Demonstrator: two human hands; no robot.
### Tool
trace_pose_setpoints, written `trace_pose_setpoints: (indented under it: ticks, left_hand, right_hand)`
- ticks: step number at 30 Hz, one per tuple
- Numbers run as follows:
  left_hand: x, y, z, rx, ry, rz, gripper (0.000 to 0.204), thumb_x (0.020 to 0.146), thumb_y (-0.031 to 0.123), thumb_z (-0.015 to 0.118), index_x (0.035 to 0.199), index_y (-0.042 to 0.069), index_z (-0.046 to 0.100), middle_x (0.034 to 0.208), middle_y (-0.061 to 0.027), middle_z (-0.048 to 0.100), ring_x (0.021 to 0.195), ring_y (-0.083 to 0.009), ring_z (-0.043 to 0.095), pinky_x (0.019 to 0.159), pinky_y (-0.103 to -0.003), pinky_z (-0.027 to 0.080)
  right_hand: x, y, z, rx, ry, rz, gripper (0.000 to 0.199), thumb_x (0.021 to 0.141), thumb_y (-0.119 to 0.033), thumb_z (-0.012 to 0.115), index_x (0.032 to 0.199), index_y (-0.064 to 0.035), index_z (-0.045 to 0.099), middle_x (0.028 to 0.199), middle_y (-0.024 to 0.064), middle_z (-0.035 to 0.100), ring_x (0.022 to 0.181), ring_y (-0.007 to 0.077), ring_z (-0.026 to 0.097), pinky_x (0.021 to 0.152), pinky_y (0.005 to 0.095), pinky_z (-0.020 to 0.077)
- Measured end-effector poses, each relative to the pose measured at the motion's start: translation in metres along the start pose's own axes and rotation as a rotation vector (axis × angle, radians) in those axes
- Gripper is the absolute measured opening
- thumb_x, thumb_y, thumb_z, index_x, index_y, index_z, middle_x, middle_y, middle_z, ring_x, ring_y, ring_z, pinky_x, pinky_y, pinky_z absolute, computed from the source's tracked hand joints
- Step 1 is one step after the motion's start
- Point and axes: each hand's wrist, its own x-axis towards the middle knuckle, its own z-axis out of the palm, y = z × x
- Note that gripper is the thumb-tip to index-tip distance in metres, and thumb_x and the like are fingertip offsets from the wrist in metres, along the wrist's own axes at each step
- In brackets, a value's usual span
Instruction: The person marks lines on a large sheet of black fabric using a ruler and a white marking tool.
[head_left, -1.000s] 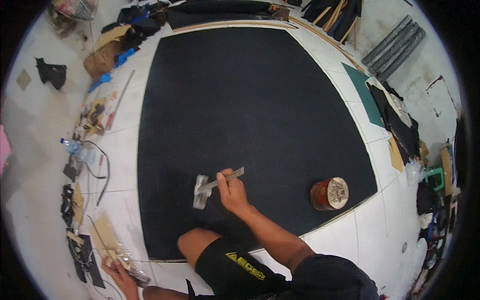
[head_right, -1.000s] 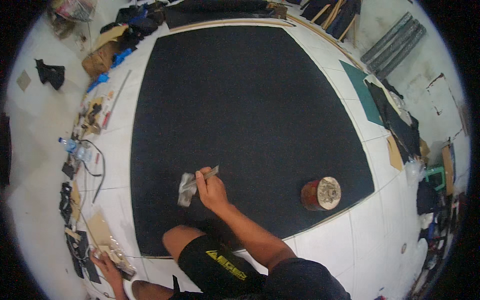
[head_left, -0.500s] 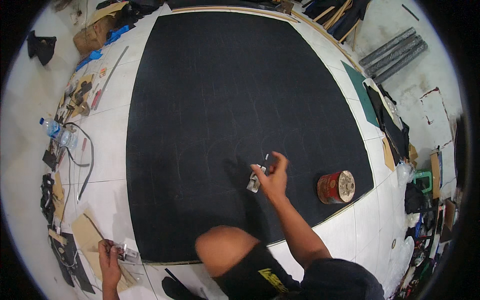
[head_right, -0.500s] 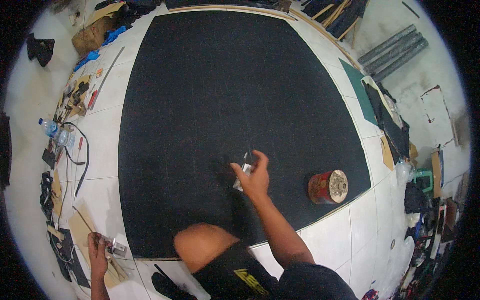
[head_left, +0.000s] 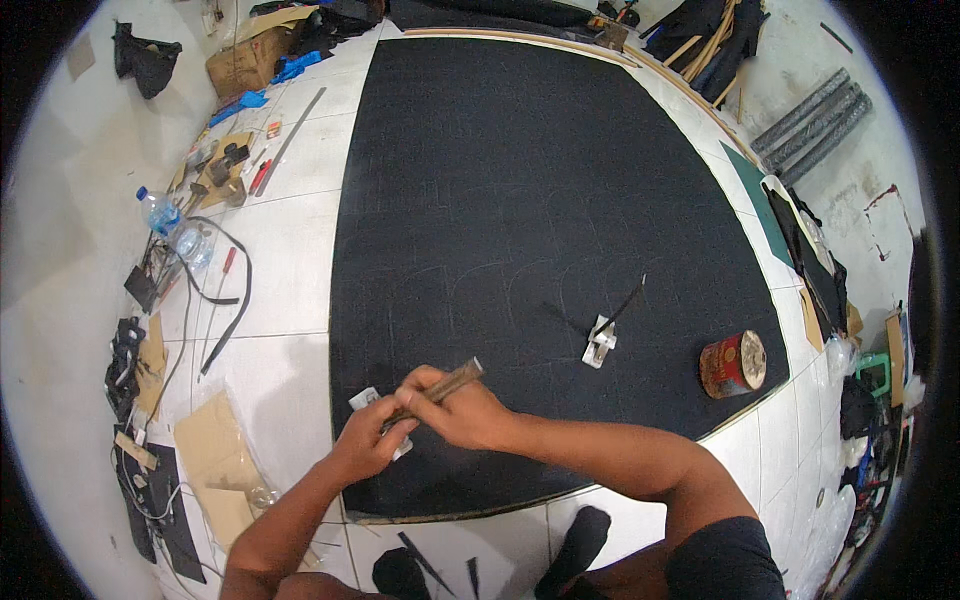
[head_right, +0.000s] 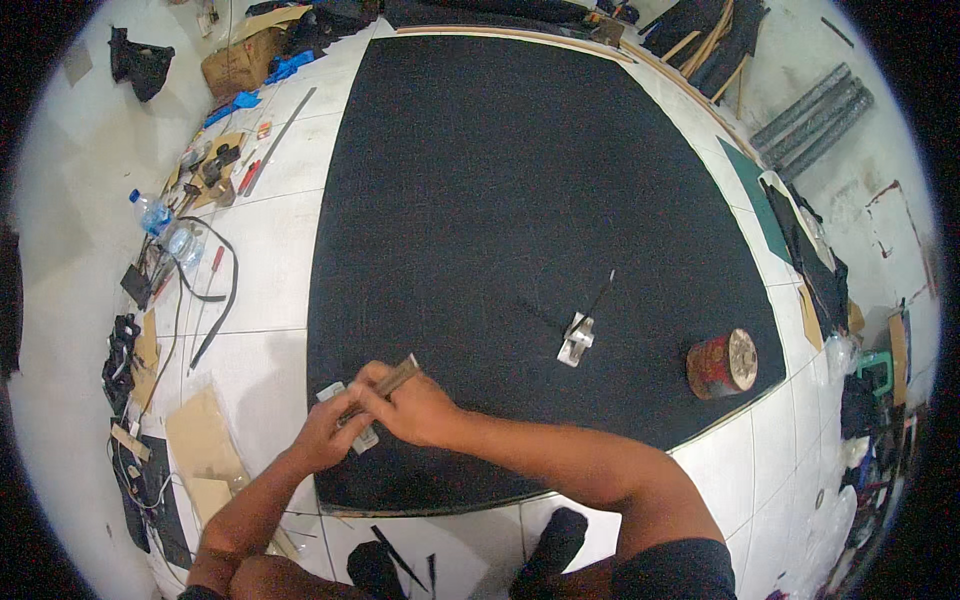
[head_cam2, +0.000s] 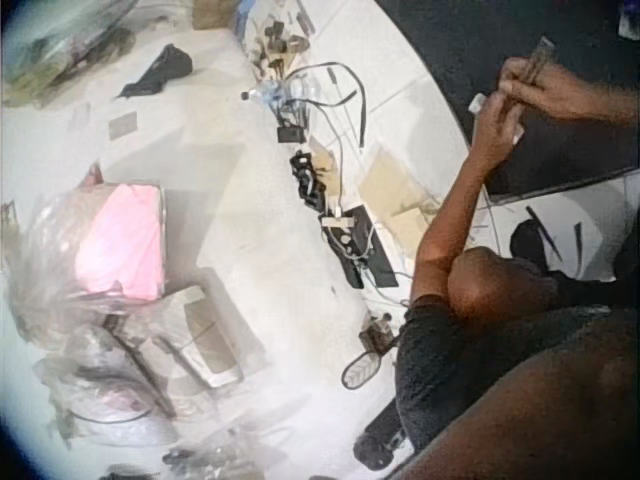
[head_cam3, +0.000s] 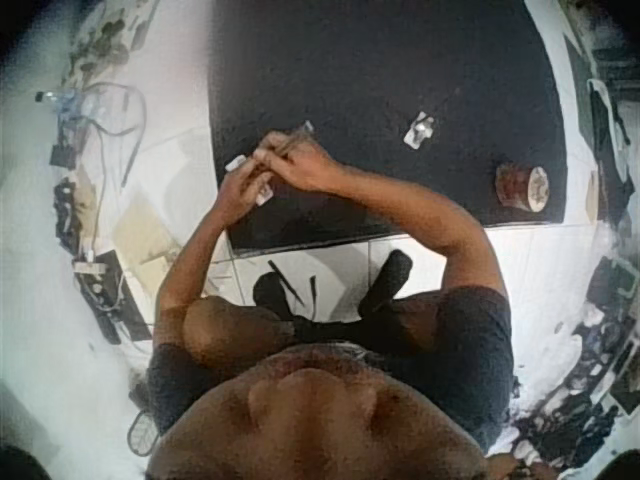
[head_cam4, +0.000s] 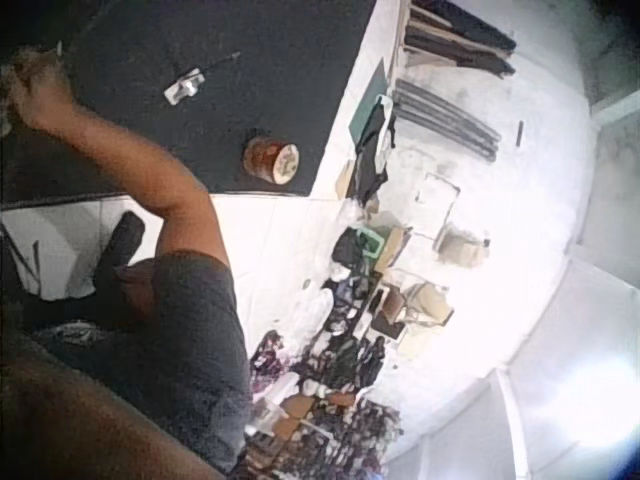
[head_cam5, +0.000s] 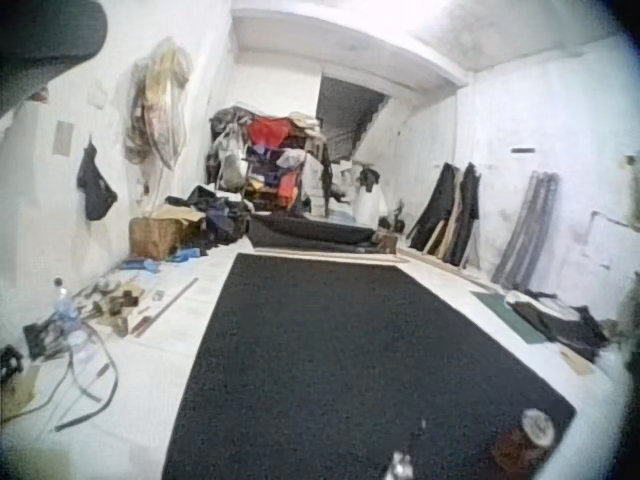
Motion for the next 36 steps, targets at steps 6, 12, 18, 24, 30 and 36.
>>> trace_pose_setpoints:
  ticks: [6, 12, 18, 24, 30, 36]
  left_hand:
    - [-0.05, -0.084, 0.009, 0.037, 0.737, -0.184, 0.053, 0.08, 0.021, 0.074, 0.123, -0.002, 0.054, 0.121, -0.0224, 0.054, 0.112, -0.0374, 0.053, 0.096, -0.044, 0.042]
    - [-0.094, -0.172, 0.031, -0.049, 0.405, -0.733, 0.081, 0.076, 0.047, 0.074, 0.13, -0.008, 0.049, 0.124, -0.0316, 0.051, 0.121, -0.0453, 0.048, 0.104, -0.048, 0.04]
    - [-0.082, -0.136, 0.032, 0.132, 0.357, -0.828, 0.083, 0.072, 0.041, 0.079, 0.13, -0.007, 0.045, 0.127, -0.0299, 0.049, 0.122, -0.0445, 0.047, 0.103, -0.048, 0.042]
    - [-0.091, -0.154, 0.024, 0.086, 0.443, -0.798, 0.083, 0.069, 0.034, 0.083, 0.128, -0.008, 0.043, 0.125, -0.0293, 0.048, 0.12, -0.0438, 0.047, 0.103, -0.048, 0.04]
    - [-0.083, -0.136, 0.035, 0.151, 0.514, -0.784, 0.077, 0.069, 0.033, 0.083, 0.123, -0.008, 0.046, 0.119, -0.0288, 0.051, 0.116, -0.0421, 0.048, 0.1, -0.047, 0.041]
    - [-0.088, -0.146, 0.03, 0.152, 0.481, -0.76, 0.075, 0.069, 0.035, 0.084, 0.118, -0.009, 0.048, 0.113, -0.0287, 0.056, 0.107, -0.0445, 0.056, 0.091, -0.048, 0.047]
  right_hand:
    - [0.012, 0.008, 0.029, -0.357, 0.282, 0.226, 0.031, 0.1, -0.032, 0.05, 0.093, -0.0021, 0.056, 0.073, 0.0148, 0.065, 0.069, 0.0289, 0.066, 0.064, 0.0415, 0.0497]
    - [0.003, 0.027, 0.041, -0.459, 0.471, 0.41, 0.03, 0.096, -0.034, 0.055, 0.099, -0.0049, 0.058, 0.087, 0.0203, 0.067, 0.083, 0.0416, 0.066, 0.076, 0.0501, 0.0499]
    - [-0.004, 0.087, 0.057, -0.732, 0.634, 0.497, 0.044, 0.088, -0.039, 0.067, 0.116, -0.005, 0.062, 0.112, 0.0208, 0.06, 0.11, 0.039, 0.058, 0.087, 0.0481, 0.0479]
    - [0.019, 0.102, 0.088, -0.659, 0.384, 0.461, 0.045, 0.08, -0.031, 0.069, 0.11, 0.0036, 0.065, 0.113, 0.0292, 0.056, 0.104, 0.0437, 0.057, 0.091, 0.0501, 0.0467]
    - [0.075, 0.095, 0.14, -0.374, 0.443, 0.351, 0.039, 0.073, -0.03, 0.072, 0.09, 0.0044, 0.064, 0.108, 0.0267, 0.061, 0.098, 0.0384, 0.061, 0.082, 0.0491, 0.0481]
    - [0.136, 0.057, 0.201, -0.155, 0.446, 0.329, 0.033, 0.07, -0.026, 0.074, 0.087, -0.0021, 0.058, 0.1, 0.0225, 0.055, 0.092, 0.0379, 0.056, 0.082, 0.0463, 0.0464]
